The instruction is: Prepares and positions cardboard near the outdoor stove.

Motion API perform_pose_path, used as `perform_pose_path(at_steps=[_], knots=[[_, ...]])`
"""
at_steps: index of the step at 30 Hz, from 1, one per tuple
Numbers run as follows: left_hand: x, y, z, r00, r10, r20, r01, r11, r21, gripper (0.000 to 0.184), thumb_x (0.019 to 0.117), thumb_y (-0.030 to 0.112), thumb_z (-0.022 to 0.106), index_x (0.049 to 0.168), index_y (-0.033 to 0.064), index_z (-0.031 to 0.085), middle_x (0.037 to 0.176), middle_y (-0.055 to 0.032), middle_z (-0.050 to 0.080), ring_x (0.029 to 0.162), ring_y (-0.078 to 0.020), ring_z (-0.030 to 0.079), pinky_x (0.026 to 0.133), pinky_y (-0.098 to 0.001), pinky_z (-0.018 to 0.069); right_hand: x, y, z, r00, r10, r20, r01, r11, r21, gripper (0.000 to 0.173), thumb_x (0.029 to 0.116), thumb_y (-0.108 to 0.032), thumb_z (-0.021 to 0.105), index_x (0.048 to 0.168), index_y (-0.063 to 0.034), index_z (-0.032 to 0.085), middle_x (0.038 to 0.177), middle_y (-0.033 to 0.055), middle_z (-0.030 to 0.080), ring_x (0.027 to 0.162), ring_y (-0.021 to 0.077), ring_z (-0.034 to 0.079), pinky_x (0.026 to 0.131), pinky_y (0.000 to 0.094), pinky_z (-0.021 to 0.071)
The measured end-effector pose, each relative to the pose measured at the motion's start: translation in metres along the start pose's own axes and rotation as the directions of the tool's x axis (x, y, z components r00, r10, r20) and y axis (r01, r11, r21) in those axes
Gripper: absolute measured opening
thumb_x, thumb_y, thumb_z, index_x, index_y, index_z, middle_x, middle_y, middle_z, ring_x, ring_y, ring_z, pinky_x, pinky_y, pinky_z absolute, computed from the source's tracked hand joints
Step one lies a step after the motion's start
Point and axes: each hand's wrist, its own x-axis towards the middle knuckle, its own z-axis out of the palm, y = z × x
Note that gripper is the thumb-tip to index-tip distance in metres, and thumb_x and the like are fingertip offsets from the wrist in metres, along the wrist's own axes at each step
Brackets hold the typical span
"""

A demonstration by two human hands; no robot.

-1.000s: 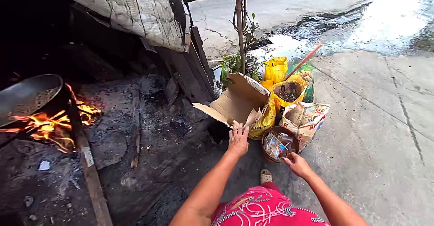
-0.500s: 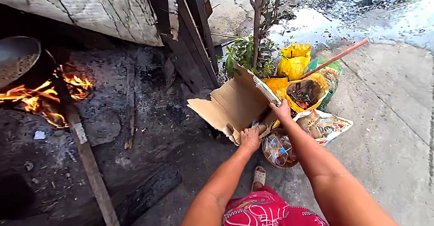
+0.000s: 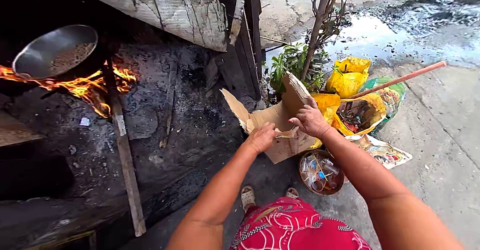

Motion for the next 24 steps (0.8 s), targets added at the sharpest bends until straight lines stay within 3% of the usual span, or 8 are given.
perform_pose_path(at_steps=[2,5,8,11,14,18,21,24], knots=[[-0.005,-0.002,0.006,0.999,-0.030,-0.025,0.029,0.999,-0.037,0.030,0.1003,0.019,0.060,0.125,0.0057,0.072,0.131,-0.0241,0.062,0.129,-0.0419,0.055,0.106,-0.0586,0.0439,0.005,-0.009,0.015,0.998,0.064,0.010,-0.063,0.998,-0.022,0.063,0.1052,-0.044,0.047,0.069,0.0028,0.070,0.073,0.0180,0.072,0.082,0.0371,0.073,0.100,0.0621,0.0465],[-0.010,0.002,0.011,0.975,-0.082,-0.207,0.048,0.986,-0.162,0.037,0.0966,0.023,0.068,0.127,0.0006,0.070,0.129,-0.0237,0.064,0.127,-0.0410,0.056,0.108,-0.0554,0.0444,0.014,-0.026,0.025,0.969,0.222,0.108,-0.218,0.974,-0.055,0.067,0.1064,-0.047,0.044,0.074,0.0048,0.070,0.077,0.0224,0.073,0.083,0.0404,0.073,0.087,0.0604,0.0506],[-0.007,0.001,0.038,0.764,0.030,-0.644,-0.083,0.995,-0.053,0.018,0.0905,0.012,0.070,0.100,-0.0027,0.076,0.097,-0.0202,0.072,0.100,-0.0406,0.068,0.087,-0.0539,0.0555,0.034,-0.039,0.023,0.905,0.345,0.250,-0.327,0.938,-0.113,0.072,0.1074,-0.053,0.039,0.080,0.0056,0.071,0.086,0.0249,0.073,0.094,0.0432,0.072,0.092,0.0611,0.0486],[-0.006,0.006,0.048,0.590,0.169,-0.789,-0.151,0.984,0.097,0.008,0.0872,0.006,0.067,0.082,0.0047,0.072,0.082,-0.0119,0.071,0.087,-0.0326,0.069,0.083,-0.0487,0.0523,0.058,-0.041,0.012,0.842,0.430,0.325,-0.389,0.902,-0.187,0.074,0.1068,-0.058,0.036,0.085,0.0029,0.071,0.089,0.0243,0.073,0.097,0.0440,0.071,0.087,0.0632,0.0500],[-0.024,0.018,0.044,0.651,0.305,-0.695,-0.281,0.947,0.153,0.010,0.0884,0.002,0.063,0.081,0.0042,0.070,0.081,-0.0109,0.070,0.087,-0.0301,0.069,0.093,-0.0474,0.0512,0.076,-0.029,0.002,0.764,0.541,0.351,-0.487,0.841,-0.236,0.074,0.1072,-0.059,0.034,0.094,0.0038,0.072,0.098,0.0272,0.073,0.104,0.0469,0.069,0.085,0.0666,0.0502],[-0.083,0.021,0.075,0.758,0.397,-0.518,-0.395,0.911,0.120,0.009,0.0842,0.000,0.067,0.077,0.0052,0.066,0.078,-0.0102,0.067,0.086,-0.0299,0.069,0.089,-0.0448,0.0540,0.082,0.013,-0.020,0.669,0.702,0.242,-0.659,0.712,-0.242,0.077,0.1076,-0.059,0.031,0.100,0.0059,0.072,0.108,0.0309,0.071,0.111,0.0497,0.066,0.088,0.0696,0.0486],[-0.122,-0.015,0.111,0.882,0.196,-0.429,-0.222,0.975,-0.012,0.009,0.0756,-0.004,0.073,0.080,0.0032,0.070,0.086,-0.0120,0.072,0.096,-0.0338,0.070,0.088,-0.0491,0.0558,0.077,0.026,-0.031,0.669,0.723,0.171,-0.702,0.691,-0.173,0.076,0.1084,-0.056,0.033,0.099,0.0088,0.071,0.108,0.0342,0.069,0.110,0.0537,0.065,0.087,0.0724,0.0468],[-0.122,-0.019,0.099,0.907,0.068,-0.417,-0.094,0.995,-0.041,0.010,0.0767,-0.003,0.073,0.085,0.0022,0.072,0.091,-0.0141,0.072,0.099,-0.0371,0.069,0.088,-0.0518,0.0551,0.074,0.009,-0.021,0.663,0.725,0.187,-0.715,0.687,-0.129,0.074,0.1079,-0.056,0.036,0.098,0.0076,0.072,0.106,0.0330,0.070,0.110,0.0522,0.066,0.088,0.0713,0.0472]])
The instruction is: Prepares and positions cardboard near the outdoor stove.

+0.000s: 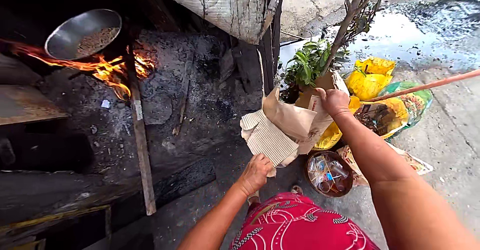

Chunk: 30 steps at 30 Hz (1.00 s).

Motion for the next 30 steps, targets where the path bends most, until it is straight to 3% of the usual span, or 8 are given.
perform_pose_path(at_steps=[5,7,10,15,18,21,26,30], knots=[[0.071,0.013,-0.045,0.999,-0.042,0.010,0.043,0.997,-0.071,0.072,0.0798,0.024,0.085,0.144,0.0064,0.058,0.139,-0.0251,0.060,0.137,-0.0472,0.049,0.109,-0.0612,0.0432,-0.020,-0.010,0.024,0.997,-0.076,0.010,0.076,0.997,0.034,0.075,0.1059,-0.059,0.039,0.089,0.0072,0.071,0.097,0.0312,0.071,0.102,0.0510,0.068,0.083,0.0701,0.0489],[0.094,0.024,-0.063,0.994,-0.053,0.098,0.070,0.981,-0.178,0.088,0.0841,0.047,0.080,0.155,0.0065,0.046,0.155,-0.0230,0.048,0.151,-0.0444,0.033,0.120,-0.0597,0.0319,-0.026,-0.011,0.025,0.991,-0.128,-0.035,0.129,0.991,0.032,0.074,0.1060,-0.058,0.039,0.087,0.0068,0.071,0.093,0.0304,0.071,0.098,0.0514,0.069,0.081,0.0697,0.0494],[0.128,0.044,-0.082,0.978,-0.052,0.200,0.119,0.933,-0.340,0.088,0.0904,0.036,0.078,0.158,-0.0005,0.035,0.160,-0.0232,0.042,0.151,-0.0352,0.036,0.123,-0.0502,0.0309,-0.034,-0.017,0.021,0.938,-0.271,-0.217,0.282,0.959,0.023,0.072,0.1058,-0.053,0.041,0.074,0.0070,0.066,0.077,0.0279,0.069,0.082,0.0494,0.071,0.069,0.0666,0.0504],[0.169,0.021,-0.035,0.843,-0.348,0.411,0.247,0.928,0.279,0.128,0.0750,0.033,0.091,0.166,0.0041,0.004,0.161,-0.0334,0.031,0.154,-0.0501,0.021,0.125,-0.0661,0.0015,-0.039,-0.036,0.003,0.900,-0.344,-0.266,0.359,0.933,0.005,0.071,0.1059,-0.053,0.042,0.072,0.0049,0.065,0.073,0.0242,0.068,0.078,0.0451,0.071,0.068,0.0628,0.0514],[0.164,0.011,-0.015,0.781,-0.422,0.461,0.267,0.892,0.365,0.106,0.0801,0.034,0.083,0.160,-0.0037,0.025,0.139,-0.0252,0.060,0.137,-0.0416,0.051,0.125,-0.0606,0.0126,-0.037,-0.034,-0.007,0.908,-0.341,-0.242,0.355,0.935,0.016,0.071,0.1053,-0.054,0.043,0.071,0.0048,0.063,0.072,0.0243,0.067,0.078,0.0453,0.070,0.067,0.0628,0.0509],[0.149,0.034,-0.004,0.732,-0.370,0.572,0.137,0.903,0.408,0.037,0.0918,0.019,0.067,0.123,-0.0015,0.068,0.123,-0.0208,0.069,0.127,-0.0410,0.056,0.117,-0.0645,0.0246,-0.031,-0.029,-0.010,0.929,-0.320,-0.184,0.327,0.945,0.005,0.072,0.1052,-0.056,0.042,0.074,0.0052,0.064,0.076,0.0252,0.068,0.083,0.0463,0.071,0.070,0.0638,0.0513],[0.090,0.059,-0.002,0.967,-0.076,0.244,-0.036,0.904,0.427,0.015,0.0894,-0.001,0.060,0.094,-0.0041,0.074,0.104,-0.0211,0.073,0.110,-0.0387,0.067,0.106,-0.0545,0.0443,0.002,0.014,-0.033,0.976,-0.094,-0.198,0.113,0.990,0.089,0.073,0.1055,-0.056,0.042,0.084,0.0080,0.068,0.090,0.0313,0.070,0.095,0.0522,0.068,0.082,0.0695,0.0485],[-0.020,-0.020,-0.012,0.767,-0.552,0.328,0.455,0.827,0.329,0.026,0.0982,0.019,0.058,0.107,0.0010,0.074,0.114,-0.0187,0.072,0.119,-0.0393,0.062,0.107,-0.0603,0.0383,0.025,0.124,-0.090,0.855,0.324,-0.405,-0.241,0.939,0.244,0.082,0.1013,-0.066,0.038,0.095,0.0092,0.070,0.110,0.0338,0.068,0.115,0.0486,0.062,0.103,0.0680,0.0395]])
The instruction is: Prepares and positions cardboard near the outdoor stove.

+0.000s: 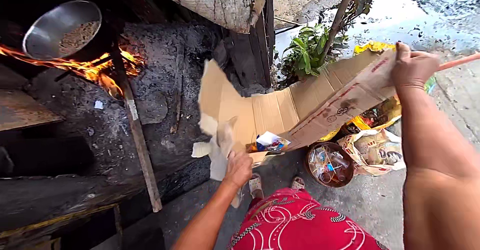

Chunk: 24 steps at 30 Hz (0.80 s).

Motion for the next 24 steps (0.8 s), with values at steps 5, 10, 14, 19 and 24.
perform_pose_path(at_steps=[5,10,14,19,24], knots=[[-0.030,-0.100,0.048,0.823,-0.561,-0.090,0.484,0.776,-0.405,0.036,0.1059,0.023,0.053,0.117,-0.0069,0.071,0.123,-0.0278,0.069,0.126,-0.0448,0.059,0.112,-0.0640,0.0339,0.020,0.076,-0.019,0.929,0.221,-0.297,-0.108,0.929,0.353,0.066,0.1074,-0.054,0.037,0.100,0.0036,0.068,0.096,0.0117,0.069,0.093,0.0128,0.066,0.092,0.0340,0.0497],[-0.027,-0.083,0.056,0.762,-0.334,-0.554,0.222,0.939,-0.261,0.030,0.0989,0.020,0.061,0.094,-0.0065,0.074,0.096,-0.0267,0.072,0.101,-0.0505,0.066,0.096,-0.0700,0.0425,-0.039,0.140,0.016,0.840,0.515,-0.171,-0.201,0.588,0.784,0.051,0.1122,-0.036,0.033,0.128,0.0063,0.057,0.114,0.0176,0.067,0.106,0.0221,0.067,0.095,0.0403,0.0555],[-0.022,-0.068,0.067,0.701,-0.186,-0.688,0.103,0.982,-0.160,0.029,0.0948,0.022,0.061,0.084,-0.0019,0.073,0.082,-0.0210,0.069,0.088,-0.0477,0.066,0.088,-0.0687,0.0440,-0.092,0.184,0.015,0.737,0.669,-0.094,-0.415,0.557,0.719,0.060,0.1118,-0.044,0.032,0.128,0.0074,0.059,0.119,0.0185,0.066,0.109,0.0211,0.065,0.095,0.0395,0.0539],[-0.010,-0.039,0.066,0.641,-0.055,-0.766,0.005,0.998,-0.068,0.021,0.0894,0.017,0.060,0.077,0.0038,0.070,0.073,-0.0150,0.065,0.079,-0.0407,0.064,0.086,-0.0613,0.0442,-0.181,0.199,0.033,0.662,0.730,0.168,-0.556,0.329,0.763,0.073,0.1085,-0.060,0.020,0.161,-0.0089,0.024,0.162,0.0213,0.032,0.141,0.0346,0.046,0.105,0.0565,0.0482],[0.002,-0.005,0.038,0.607,0.138,-0.783,-0.170,0.985,0.042,0.016,0.0875,0.012,0.058,0.075,0.0076,0.067,0.071,-0.0110,0.062,0.076,-0.0359,0.061,0.086,-0.0564,0.0432,-0.297,0.156,0.104,0.564,0.393,0.726,-0.819,0.378,0.432,0.063,0.1111,-0.046,0.031,0.157,-0.0032,0.025,0.153,0.0235,0.041,0.129,0.0343,0.054,0.096,0.0518,0.0517]])
